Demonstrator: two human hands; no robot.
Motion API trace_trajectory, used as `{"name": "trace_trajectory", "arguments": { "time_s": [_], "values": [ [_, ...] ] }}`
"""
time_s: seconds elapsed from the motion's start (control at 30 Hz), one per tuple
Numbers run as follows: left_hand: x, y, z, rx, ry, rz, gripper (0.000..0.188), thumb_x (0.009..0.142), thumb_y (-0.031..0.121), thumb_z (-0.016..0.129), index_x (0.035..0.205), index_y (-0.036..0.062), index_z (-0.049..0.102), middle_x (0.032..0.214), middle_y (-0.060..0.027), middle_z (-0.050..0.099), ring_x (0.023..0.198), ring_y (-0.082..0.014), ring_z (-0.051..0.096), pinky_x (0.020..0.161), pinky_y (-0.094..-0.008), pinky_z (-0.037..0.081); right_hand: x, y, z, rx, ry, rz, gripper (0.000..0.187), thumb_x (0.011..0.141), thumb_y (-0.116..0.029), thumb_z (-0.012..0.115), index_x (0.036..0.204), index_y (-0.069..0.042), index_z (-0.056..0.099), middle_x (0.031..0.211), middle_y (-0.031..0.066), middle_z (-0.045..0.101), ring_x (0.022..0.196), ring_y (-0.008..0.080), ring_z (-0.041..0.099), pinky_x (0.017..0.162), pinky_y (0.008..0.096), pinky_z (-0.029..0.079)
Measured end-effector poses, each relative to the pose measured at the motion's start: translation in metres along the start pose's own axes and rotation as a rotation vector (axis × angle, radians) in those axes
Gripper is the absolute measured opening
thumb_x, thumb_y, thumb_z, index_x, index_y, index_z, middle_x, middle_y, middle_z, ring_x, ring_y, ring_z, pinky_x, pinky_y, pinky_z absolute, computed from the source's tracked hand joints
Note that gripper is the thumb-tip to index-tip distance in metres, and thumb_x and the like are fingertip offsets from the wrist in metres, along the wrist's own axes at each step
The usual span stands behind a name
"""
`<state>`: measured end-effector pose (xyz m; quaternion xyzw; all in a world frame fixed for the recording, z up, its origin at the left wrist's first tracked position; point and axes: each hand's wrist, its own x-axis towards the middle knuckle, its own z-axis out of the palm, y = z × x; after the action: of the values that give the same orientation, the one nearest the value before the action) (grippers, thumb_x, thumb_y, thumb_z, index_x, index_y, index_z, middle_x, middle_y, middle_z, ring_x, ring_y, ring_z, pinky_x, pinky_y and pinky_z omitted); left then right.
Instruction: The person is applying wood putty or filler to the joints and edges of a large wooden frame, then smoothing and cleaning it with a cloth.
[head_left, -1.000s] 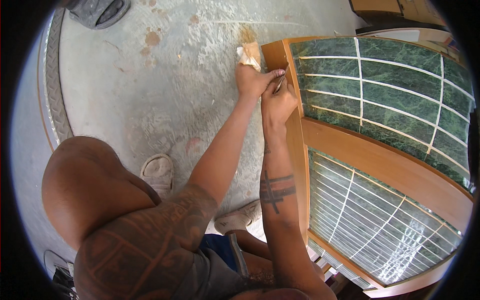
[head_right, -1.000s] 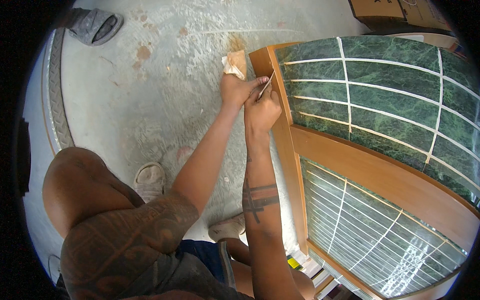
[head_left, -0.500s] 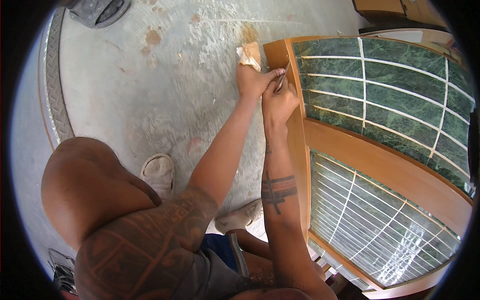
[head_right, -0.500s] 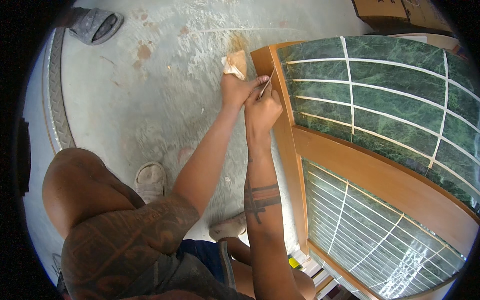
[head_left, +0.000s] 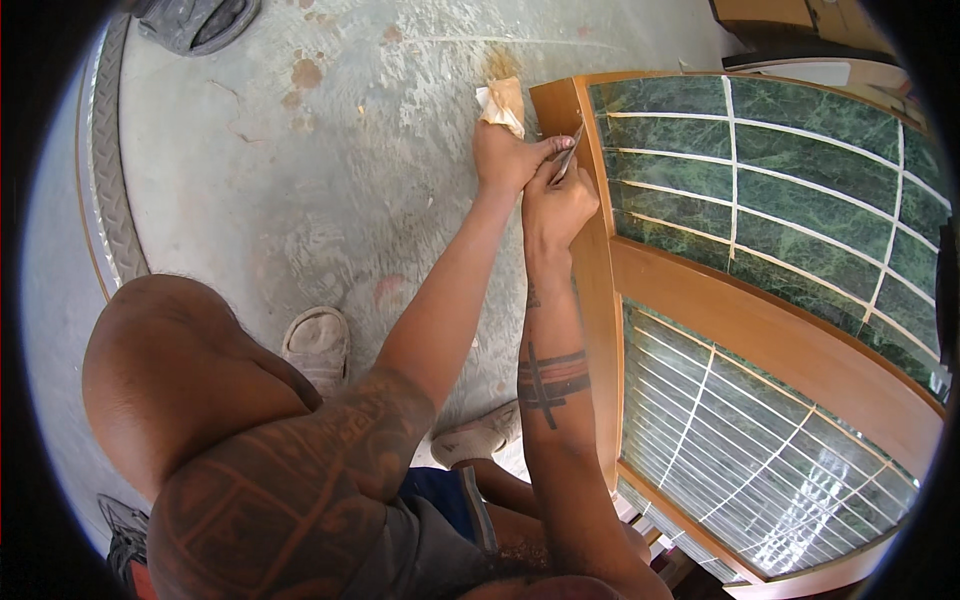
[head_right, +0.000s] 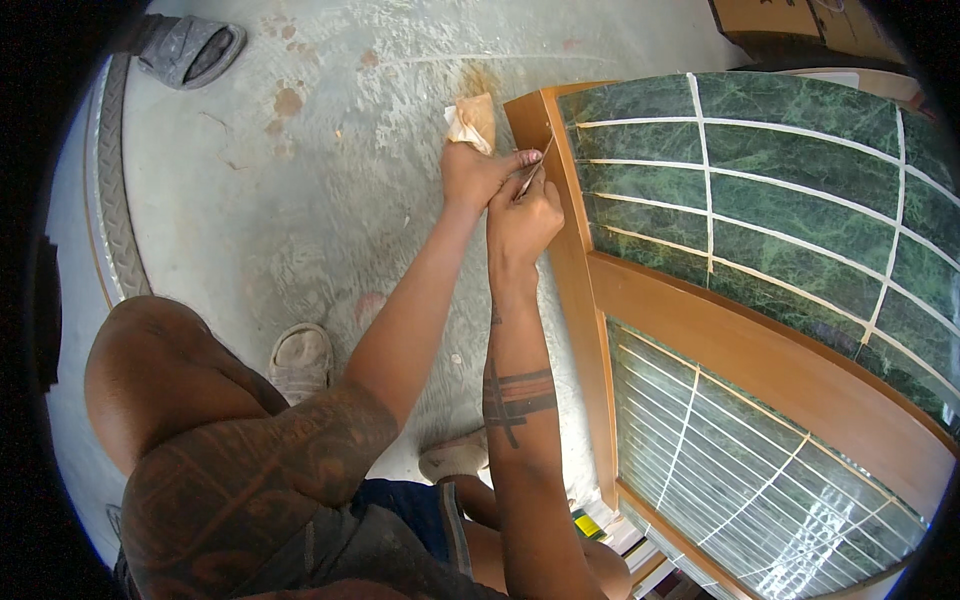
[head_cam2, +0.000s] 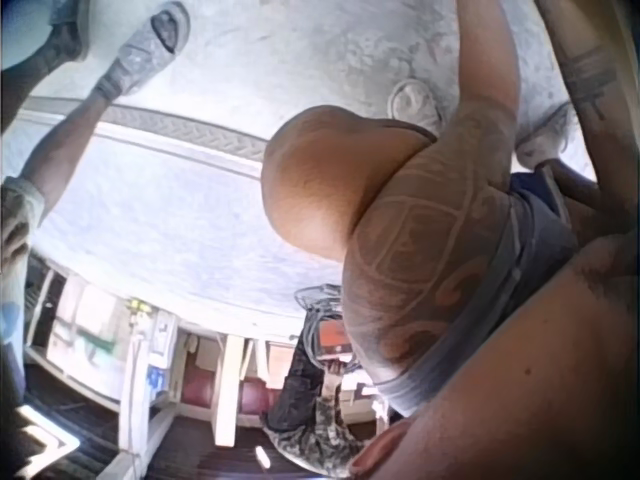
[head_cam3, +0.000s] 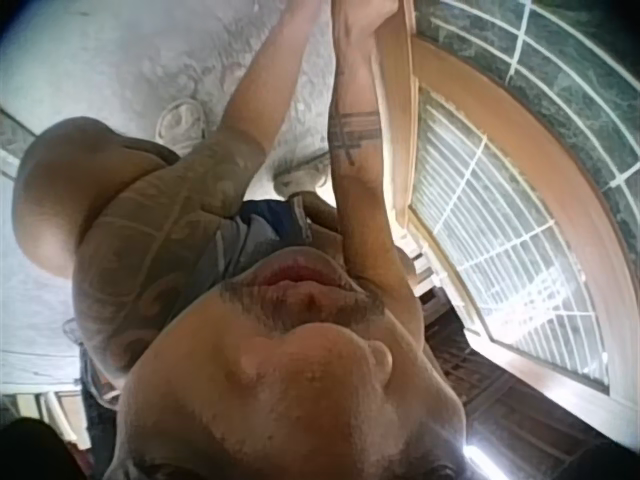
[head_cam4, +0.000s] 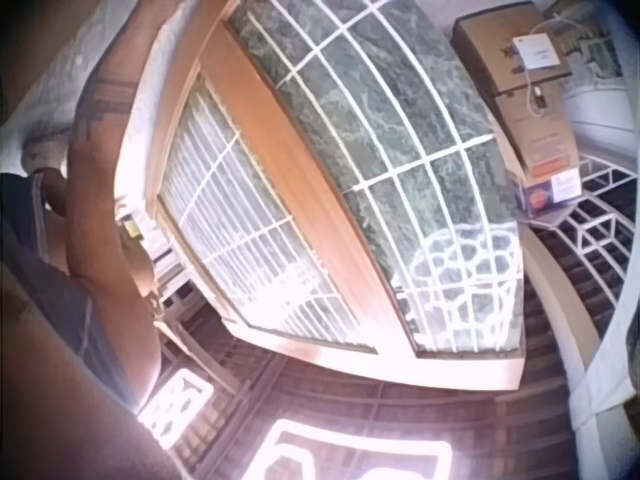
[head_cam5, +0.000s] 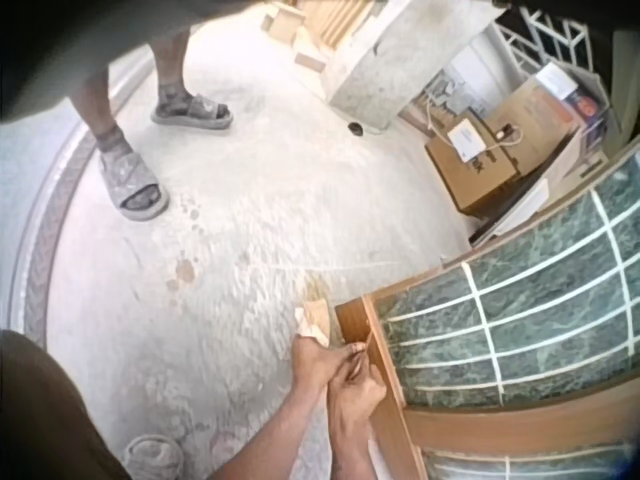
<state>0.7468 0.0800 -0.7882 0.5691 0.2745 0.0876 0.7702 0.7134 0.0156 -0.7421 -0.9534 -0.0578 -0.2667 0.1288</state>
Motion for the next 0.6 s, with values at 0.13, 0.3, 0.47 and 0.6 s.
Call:
{"name": "trace_trajectory", "arguments": {
  "time_s": [0.13, 0.3, 0.47, 0.6],
  "values": [
    [0.0054, -0.0042, 0.0027, -0.029, -0.041, -0.094, 0.059, 0.056, 0.032, 0.104, 0.066, 0.0012, 0.055, 0.061, -0.0045, 0.061, 0.054, -0.0176, 0.051, 0.053, -0.0363, 0.048, 0.0033, 0.0022, 0.0027, -0.009, -0.028, 0.007, 0.013, 0.087, -0.006, 0.065, 0.077, 0.003, 0.067, 0.062, 0.0199, 0.059, 0.057, 0.0389, 0.061, 0.052, 0.0483, 0.046],
    [0.0039, -0.0051, 0.0026, -0.022, -0.016, -0.028, 0.058, 0.057, 0.031, 0.104, 0.064, 0.0017, 0.054, 0.061, -0.0034, 0.061, 0.054, -0.0164, 0.051, 0.052, -0.0357, 0.047, 0.0004, 0.0015, 0.0022, -0.018, -0.037, 0.011, 0.012, 0.086, -0.005, 0.065, 0.089, 0.005, 0.07, 0.065, 0.0199, 0.06, 0.057, 0.0378, 0.061, 0.053, 0.0473, 0.049],
    [0.0018, -0.0018, 0.004, -0.08, -0.037, -0.059, 0.058, 0.057, 0.031, 0.103, 0.067, 0.0016, 0.055, 0.063, -0.003, 0.062, 0.055, -0.0158, 0.051, 0.053, -0.035, 0.047, 0.0043, 0.0038, 0.0011, 0.019, -0.026, 0.021, 0.012, 0.086, -0.005, 0.065, 0.078, 0.004, 0.067, 0.064, 0.0203, 0.06, 0.057, 0.0393, 0.061, 0.053, 0.0484, 0.047],
    [0.0021, -0.0023, -0.0002, -0.01, -0.062, -0.088, 0.057, 0.058, 0.031, 0.103, 0.071, 0.001, 0.057, 0.065, -0.0036, 0.064, 0.056, -0.0162, 0.053, 0.054, -0.0343, 0.049, -0.0007, -0.0006, 0.0027, 0.012, 0.01, 0.024, 0.012, 0.087, -0.006, 0.066, 0.079, 0.003, 0.068, 0.064, 0.0195, 0.06, 0.056, 0.038, 0.06, 0.053, 0.0474, 0.047]
  ]
}}
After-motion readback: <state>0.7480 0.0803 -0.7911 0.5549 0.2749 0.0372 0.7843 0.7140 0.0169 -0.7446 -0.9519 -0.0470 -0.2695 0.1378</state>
